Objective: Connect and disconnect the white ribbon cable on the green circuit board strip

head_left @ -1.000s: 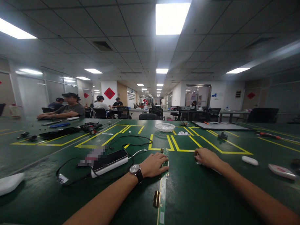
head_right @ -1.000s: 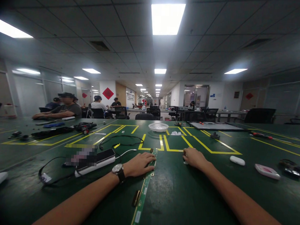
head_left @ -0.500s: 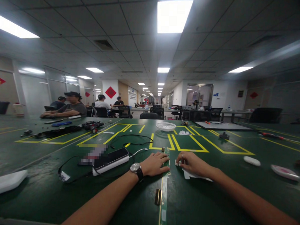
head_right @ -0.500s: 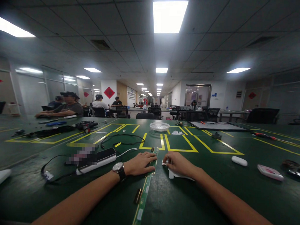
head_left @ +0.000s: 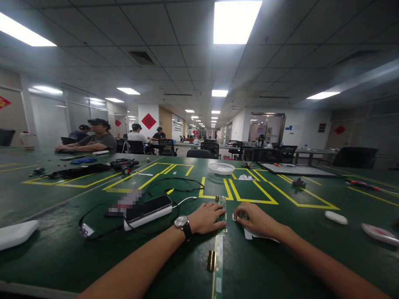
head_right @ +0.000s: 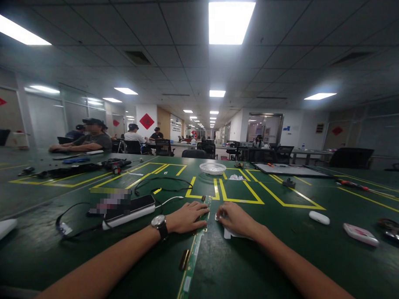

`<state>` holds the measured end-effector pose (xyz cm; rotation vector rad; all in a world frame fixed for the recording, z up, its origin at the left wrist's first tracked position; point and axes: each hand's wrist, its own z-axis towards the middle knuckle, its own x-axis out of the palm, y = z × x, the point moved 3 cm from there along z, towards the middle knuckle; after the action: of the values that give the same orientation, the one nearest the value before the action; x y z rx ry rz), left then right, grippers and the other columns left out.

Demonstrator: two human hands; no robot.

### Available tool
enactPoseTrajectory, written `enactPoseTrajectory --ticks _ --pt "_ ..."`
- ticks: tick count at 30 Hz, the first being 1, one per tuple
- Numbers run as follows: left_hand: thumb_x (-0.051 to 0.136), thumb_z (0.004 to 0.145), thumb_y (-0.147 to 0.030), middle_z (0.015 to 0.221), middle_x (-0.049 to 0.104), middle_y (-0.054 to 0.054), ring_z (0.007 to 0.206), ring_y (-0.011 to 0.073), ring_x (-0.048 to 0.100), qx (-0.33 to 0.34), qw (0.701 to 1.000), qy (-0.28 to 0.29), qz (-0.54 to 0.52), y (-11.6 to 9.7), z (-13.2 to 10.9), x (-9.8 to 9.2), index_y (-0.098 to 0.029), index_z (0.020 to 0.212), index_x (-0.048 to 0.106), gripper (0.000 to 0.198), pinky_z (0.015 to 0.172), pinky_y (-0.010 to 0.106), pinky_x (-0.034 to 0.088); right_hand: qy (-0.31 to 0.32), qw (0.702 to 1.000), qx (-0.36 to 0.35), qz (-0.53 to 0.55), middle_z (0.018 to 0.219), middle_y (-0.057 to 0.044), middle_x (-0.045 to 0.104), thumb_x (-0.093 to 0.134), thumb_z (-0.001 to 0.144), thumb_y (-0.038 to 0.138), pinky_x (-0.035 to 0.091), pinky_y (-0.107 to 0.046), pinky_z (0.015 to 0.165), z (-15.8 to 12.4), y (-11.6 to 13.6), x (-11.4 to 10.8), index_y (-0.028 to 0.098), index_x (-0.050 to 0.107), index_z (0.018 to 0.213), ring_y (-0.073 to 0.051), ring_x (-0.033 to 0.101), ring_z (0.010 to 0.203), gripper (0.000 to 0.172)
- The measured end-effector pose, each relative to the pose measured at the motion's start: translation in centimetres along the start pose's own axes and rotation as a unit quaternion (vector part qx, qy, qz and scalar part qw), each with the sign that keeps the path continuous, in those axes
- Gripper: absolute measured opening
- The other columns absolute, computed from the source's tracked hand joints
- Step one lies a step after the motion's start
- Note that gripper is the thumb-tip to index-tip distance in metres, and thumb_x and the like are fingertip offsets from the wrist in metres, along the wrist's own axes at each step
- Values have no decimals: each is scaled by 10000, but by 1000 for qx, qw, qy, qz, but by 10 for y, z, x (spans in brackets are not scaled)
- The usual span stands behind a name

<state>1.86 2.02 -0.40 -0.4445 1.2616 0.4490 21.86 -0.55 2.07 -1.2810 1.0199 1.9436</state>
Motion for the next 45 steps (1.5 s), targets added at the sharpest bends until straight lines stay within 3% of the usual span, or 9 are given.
enactPoseTrajectory --ticks 11,22,30,42,45 --pt "405 974 -521 1425 479 117 1279 316 445 -1 1000 -4 22 -2 2 3 -208 1378 476 516 994 497 406 -38 997 3 -68 864 -54 671 575 827 275 410 -277 721 9 15 14 195 697 884 -192 596 816 157" --pt "409 975 -503 1422 478 127 1268 325 452 -1 1000 -6 12 -3 2 2 -209 1358 499 491 993 511 409 -57 995 14 -77 853 -52 664 563 842 301 386 -272 695 10 12 21 200 689 877 -191 587 807 165" --pt "423 971 -476 1461 451 118 1300 331 425 6 1000 12 -23 -3 0 -3 -214 1372 502 486 1028 530 376 -51 997 -44 -29 866 -52 669 563 867 260 416 -279 759 11 10 21 182 682 898 -185 592 837 146" --pt "439 954 -475 1482 434 77 1322 336 393 21 997 29 -71 4 2 1 -275 1370 498 465 1043 557 333 -46 995 -82 -19 778 -29 643 590 868 290 403 -269 705 15 2 20 175 628 805 -155 574 736 137" --pt "449 949 -471 1488 421 94 1330 330 386 12 996 29 -80 3 1 -1 -273 1453 388 545 1057 547 316 -49 995 -81 -27 778 -25 645 589 873 303 410 -273 699 15 0 20 181 626 807 -156 580 727 143"
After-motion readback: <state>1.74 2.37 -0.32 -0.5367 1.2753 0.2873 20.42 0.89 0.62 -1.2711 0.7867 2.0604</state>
